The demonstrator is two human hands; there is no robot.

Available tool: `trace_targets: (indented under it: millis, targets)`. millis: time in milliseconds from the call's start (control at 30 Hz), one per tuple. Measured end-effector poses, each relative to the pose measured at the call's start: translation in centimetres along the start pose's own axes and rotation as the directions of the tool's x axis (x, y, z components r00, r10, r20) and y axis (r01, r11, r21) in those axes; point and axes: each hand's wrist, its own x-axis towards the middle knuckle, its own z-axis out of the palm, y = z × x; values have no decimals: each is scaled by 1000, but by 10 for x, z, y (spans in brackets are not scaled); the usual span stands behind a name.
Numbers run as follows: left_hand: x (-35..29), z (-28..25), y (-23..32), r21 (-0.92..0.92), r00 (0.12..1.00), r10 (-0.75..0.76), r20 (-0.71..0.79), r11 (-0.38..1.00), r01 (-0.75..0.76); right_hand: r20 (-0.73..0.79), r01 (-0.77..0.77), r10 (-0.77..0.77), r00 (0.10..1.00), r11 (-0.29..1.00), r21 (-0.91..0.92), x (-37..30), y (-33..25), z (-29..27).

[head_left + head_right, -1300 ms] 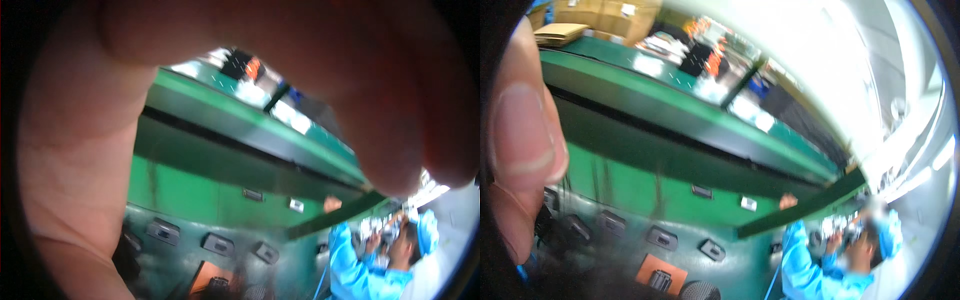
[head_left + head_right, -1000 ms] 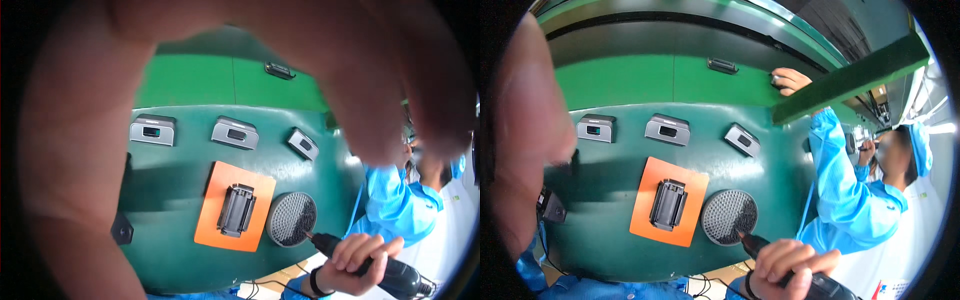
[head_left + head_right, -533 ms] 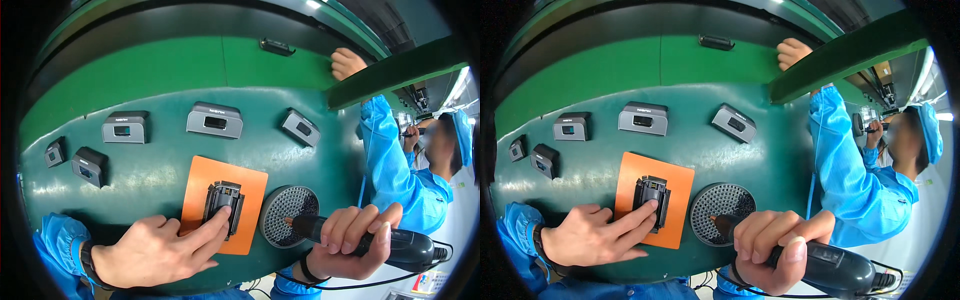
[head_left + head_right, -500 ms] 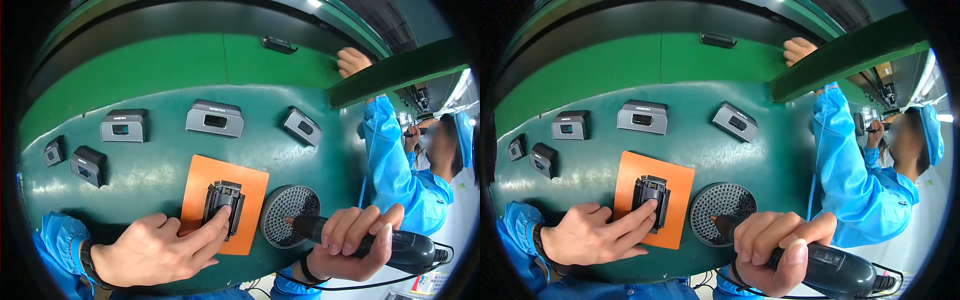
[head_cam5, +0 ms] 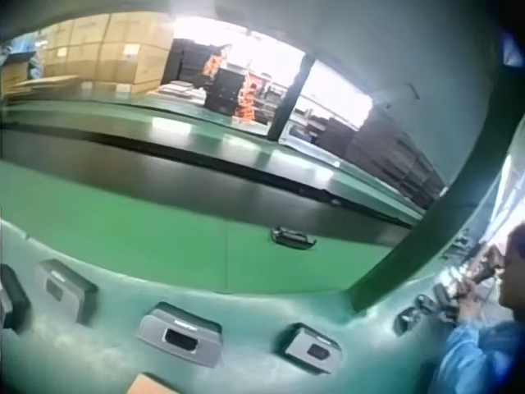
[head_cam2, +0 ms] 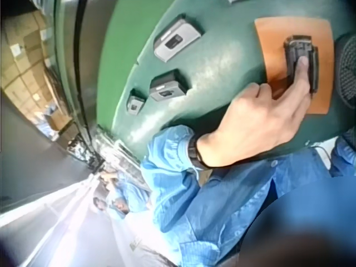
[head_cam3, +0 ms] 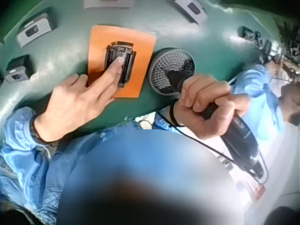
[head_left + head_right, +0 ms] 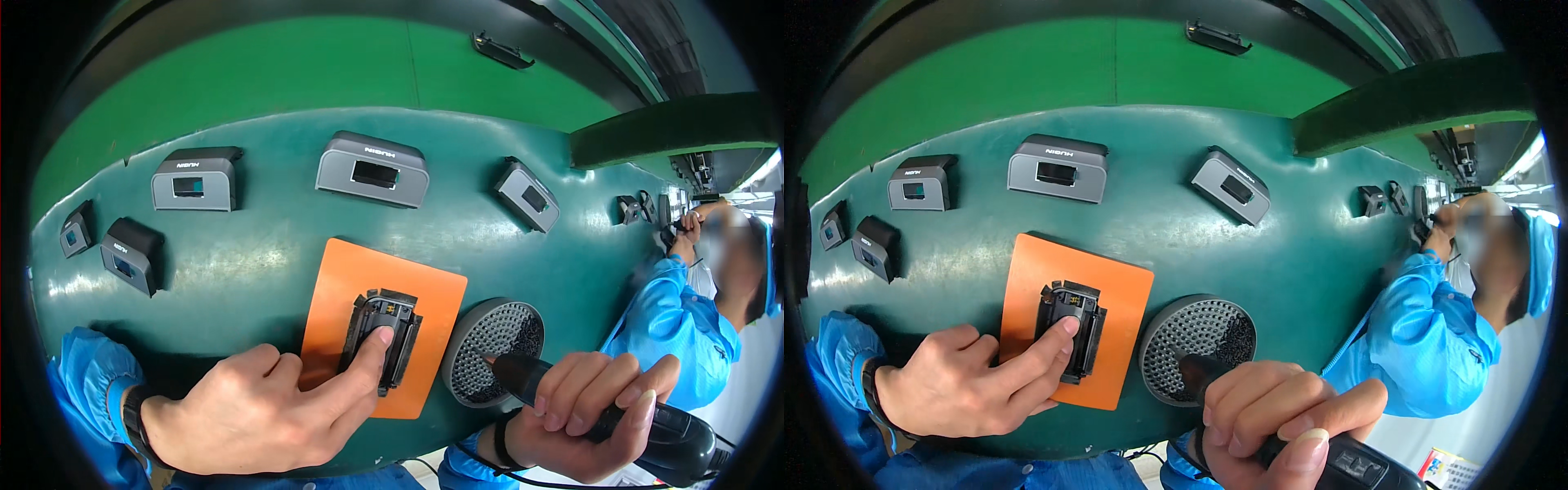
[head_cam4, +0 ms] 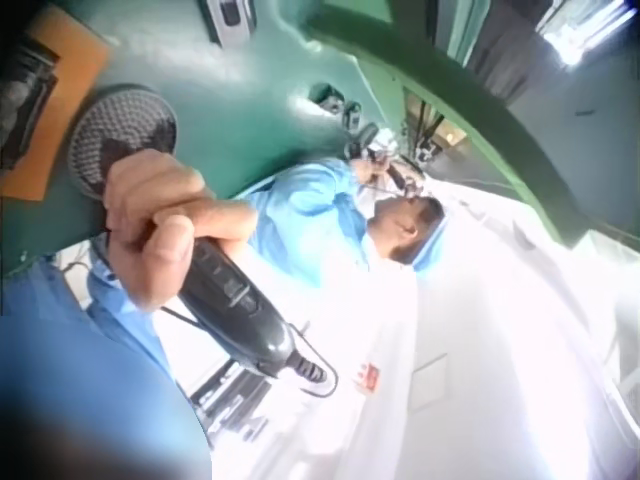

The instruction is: Assembling plastic and electronic components at a factory workbench using an electric screwdriver.

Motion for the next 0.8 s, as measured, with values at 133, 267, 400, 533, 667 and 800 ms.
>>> trace_targets:
  millis: [133, 267, 400, 533, 667, 800]
  targets:
    - [1, -3, -7, -40, 1000, -7, -12, 999, 7, -14, -16, 15, 1000, 999, -48, 3, -1, 7]
    - [-3, -7, -14, -59, 999, -2, -40, 998, -1, -30, -53, 53, 998, 998, -13, 12, -1, 18]
    - [-6, 0, -22, -84, 998, -5, -67, 996, 0, -189, -115, 139, 972, 984, 135, 24, -1, 13]
    - [-12, -5, -24, -150, 992, 52, -116, 986, -70, -84, -6, 20, 996, 986, 164, 37, -27, 16]
    - [-20, 2, -22, -79, 994, 13, -112, 997, -21, -43, -22, 32, 999, 978, 209, 38, -25, 59]
    - [-18, -13, -30, -76, 990, 35, -134, 996, -46, -27, 44, -40, 999, 984, 173, 25, -3, 90]
